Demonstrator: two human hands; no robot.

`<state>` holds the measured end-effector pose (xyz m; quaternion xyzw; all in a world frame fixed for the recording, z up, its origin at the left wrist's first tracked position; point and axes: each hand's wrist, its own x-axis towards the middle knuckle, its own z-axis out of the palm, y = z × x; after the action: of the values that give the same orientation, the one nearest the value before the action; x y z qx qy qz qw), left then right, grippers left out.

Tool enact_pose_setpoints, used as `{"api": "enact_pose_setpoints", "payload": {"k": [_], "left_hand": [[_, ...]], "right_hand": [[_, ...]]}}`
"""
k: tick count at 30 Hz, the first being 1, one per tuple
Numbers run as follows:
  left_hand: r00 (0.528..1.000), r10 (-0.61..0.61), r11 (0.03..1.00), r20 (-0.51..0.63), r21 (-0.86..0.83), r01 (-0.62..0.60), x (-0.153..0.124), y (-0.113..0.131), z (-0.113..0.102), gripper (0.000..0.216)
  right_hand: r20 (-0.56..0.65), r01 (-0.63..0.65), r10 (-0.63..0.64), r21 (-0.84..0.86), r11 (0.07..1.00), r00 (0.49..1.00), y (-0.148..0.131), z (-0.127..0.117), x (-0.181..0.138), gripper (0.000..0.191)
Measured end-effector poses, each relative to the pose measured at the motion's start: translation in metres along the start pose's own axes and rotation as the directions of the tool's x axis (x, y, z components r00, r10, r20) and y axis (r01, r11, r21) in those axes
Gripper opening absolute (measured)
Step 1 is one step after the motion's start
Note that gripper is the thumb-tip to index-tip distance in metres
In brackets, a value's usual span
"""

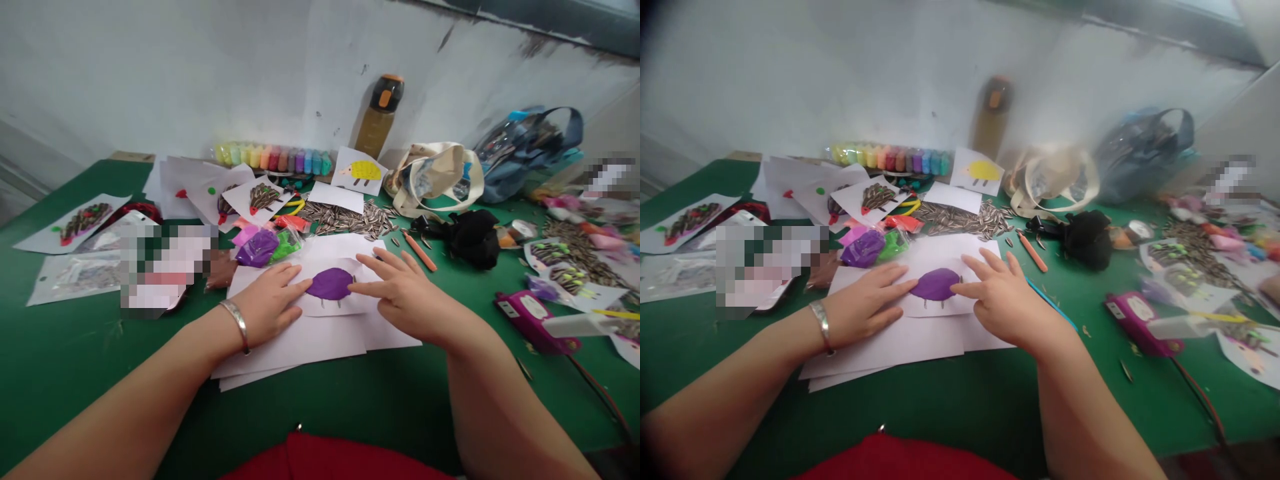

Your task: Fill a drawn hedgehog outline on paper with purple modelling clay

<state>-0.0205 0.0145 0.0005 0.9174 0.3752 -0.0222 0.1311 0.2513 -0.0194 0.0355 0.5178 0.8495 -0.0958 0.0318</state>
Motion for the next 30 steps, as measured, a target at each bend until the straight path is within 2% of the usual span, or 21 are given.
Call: {"api": "enact_pose_setpoints", "payload": {"k": [5,15,20,26,30], "left_hand": [[1.0,0.015,1.0,-0.021,0.001,-0.015,0.0,-0.001,0.002,0.049],[0.997,0.029,0.999,-0.073,-0.042,-0.032,-0.002,-0.003,0.004,0.048],[0.999,0.023,1.0,-0.045,-0.018,-0.024,-0.002,-0.002,0.003,0.05],[0.997,0.033,0.999,-0.071,-0.033,-0.035,-0.002,-0.003,0.002,0.047],[0.997,0.036,0.999,-0.067,-0.028,-0.038,-0.002,-0.003,0.003,0.047]], "right_hand": [[0.033,0.008,-0.008,-0.006,1.0,0.999,-0.006,0.006,0.003,0.06],[0.011,0.011,-0.011,-0.024,1.0,1.0,-0.012,0.01,0.004,0.056],[-0.006,0.006,-0.006,0.005,1.0,1.0,-0.01,0.006,0.004,0.062],[0.005,0.044,-0.044,0.004,0.999,0.999,-0.013,0.011,0.007,0.055],[-0.002,0.05,-0.05,0.013,0.999,0.999,-0.014,0.011,0.008,0.058]]}}
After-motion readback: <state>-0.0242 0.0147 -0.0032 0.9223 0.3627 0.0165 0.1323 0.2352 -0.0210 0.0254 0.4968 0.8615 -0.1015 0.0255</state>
